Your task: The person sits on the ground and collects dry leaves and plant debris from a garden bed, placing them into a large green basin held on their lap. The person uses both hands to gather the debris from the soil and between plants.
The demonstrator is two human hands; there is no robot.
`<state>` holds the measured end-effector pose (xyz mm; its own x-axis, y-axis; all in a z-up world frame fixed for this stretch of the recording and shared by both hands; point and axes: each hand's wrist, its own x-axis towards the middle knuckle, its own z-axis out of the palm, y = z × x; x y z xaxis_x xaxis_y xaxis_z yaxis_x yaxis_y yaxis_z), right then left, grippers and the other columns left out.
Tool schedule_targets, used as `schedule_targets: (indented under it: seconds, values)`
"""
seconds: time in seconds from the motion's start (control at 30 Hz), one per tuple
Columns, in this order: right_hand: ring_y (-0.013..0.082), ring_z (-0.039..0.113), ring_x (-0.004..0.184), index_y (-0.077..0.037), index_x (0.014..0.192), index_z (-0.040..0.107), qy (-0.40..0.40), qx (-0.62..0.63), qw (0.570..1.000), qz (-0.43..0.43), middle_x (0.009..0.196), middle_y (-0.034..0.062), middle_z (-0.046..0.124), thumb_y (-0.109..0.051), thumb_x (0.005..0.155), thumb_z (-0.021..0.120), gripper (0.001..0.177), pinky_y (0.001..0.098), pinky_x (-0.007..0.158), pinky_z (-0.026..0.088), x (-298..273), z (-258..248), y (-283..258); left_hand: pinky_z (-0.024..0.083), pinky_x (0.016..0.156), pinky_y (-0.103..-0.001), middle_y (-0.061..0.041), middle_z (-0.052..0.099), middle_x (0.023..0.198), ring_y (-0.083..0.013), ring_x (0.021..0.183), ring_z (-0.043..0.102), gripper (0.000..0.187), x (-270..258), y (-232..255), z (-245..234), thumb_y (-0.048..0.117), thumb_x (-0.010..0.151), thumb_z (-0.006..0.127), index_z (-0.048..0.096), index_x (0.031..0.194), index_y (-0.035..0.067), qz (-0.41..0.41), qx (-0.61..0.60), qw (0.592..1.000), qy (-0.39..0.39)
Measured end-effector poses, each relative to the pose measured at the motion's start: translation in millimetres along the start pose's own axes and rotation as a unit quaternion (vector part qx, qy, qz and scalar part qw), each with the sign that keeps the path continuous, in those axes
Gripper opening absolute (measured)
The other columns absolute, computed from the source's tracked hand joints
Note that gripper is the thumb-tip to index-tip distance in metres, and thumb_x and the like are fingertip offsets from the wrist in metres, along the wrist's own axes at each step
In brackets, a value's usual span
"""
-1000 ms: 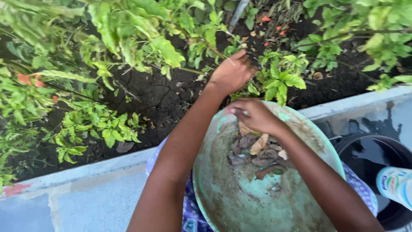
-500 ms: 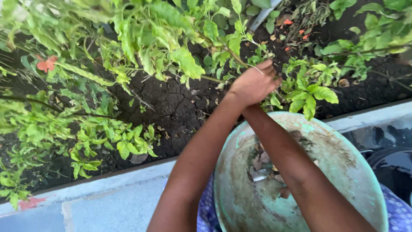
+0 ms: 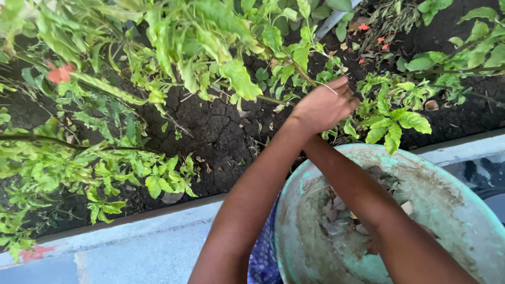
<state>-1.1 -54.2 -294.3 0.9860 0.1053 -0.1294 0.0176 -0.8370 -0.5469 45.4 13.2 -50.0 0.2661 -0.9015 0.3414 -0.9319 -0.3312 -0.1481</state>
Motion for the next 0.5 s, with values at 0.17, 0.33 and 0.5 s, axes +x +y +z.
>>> schedule_targets:
  seconds: [0.17,0.33,0.5]
  values:
    - [0.0286,0.051,0.132,-0.009,0.136,0.055,0.016,0.032,0.999,-0.007,0.141,0.0130,0.056,-0.034,0.094,0.066,0.050,0.0445,0.114,0.035,6,-9,9,0.038,0.106,-0.033,-0.009,0.076,0.105,-0.0214,0.107,0.068,0.032,-1,0,-4,0.023,0.090,0.057,0.072,0.117,0.013,-0.008,0.008,1.000,0.003]
    - [0.0275,0.049,0.134,-0.010,0.138,0.053,-0.056,0.105,0.992,-0.031,0.143,0.0118,0.054,-0.037,0.093,0.067,0.054,0.0443,0.115,0.033,-17,-63,4,0.039,0.101,-0.033,-0.007,0.076,0.101,-0.0198,0.102,0.068,0.027,-10,-2,-10,0.021,0.091,0.058,0.073,0.111,0.013,-0.022,-0.009,0.999,-0.049]
    - [0.0312,0.071,0.107,-0.006,0.114,0.068,-0.093,0.006,0.995,0.048,0.115,0.0155,0.074,-0.025,0.082,0.081,0.039,0.0442,0.098,0.053,-73,-141,-57,0.039,0.099,-0.034,-0.008,0.076,0.092,-0.0200,0.097,0.068,0.025,1,3,-19,0.024,0.088,0.059,0.074,0.104,0.012,-0.027,0.004,0.999,-0.045]
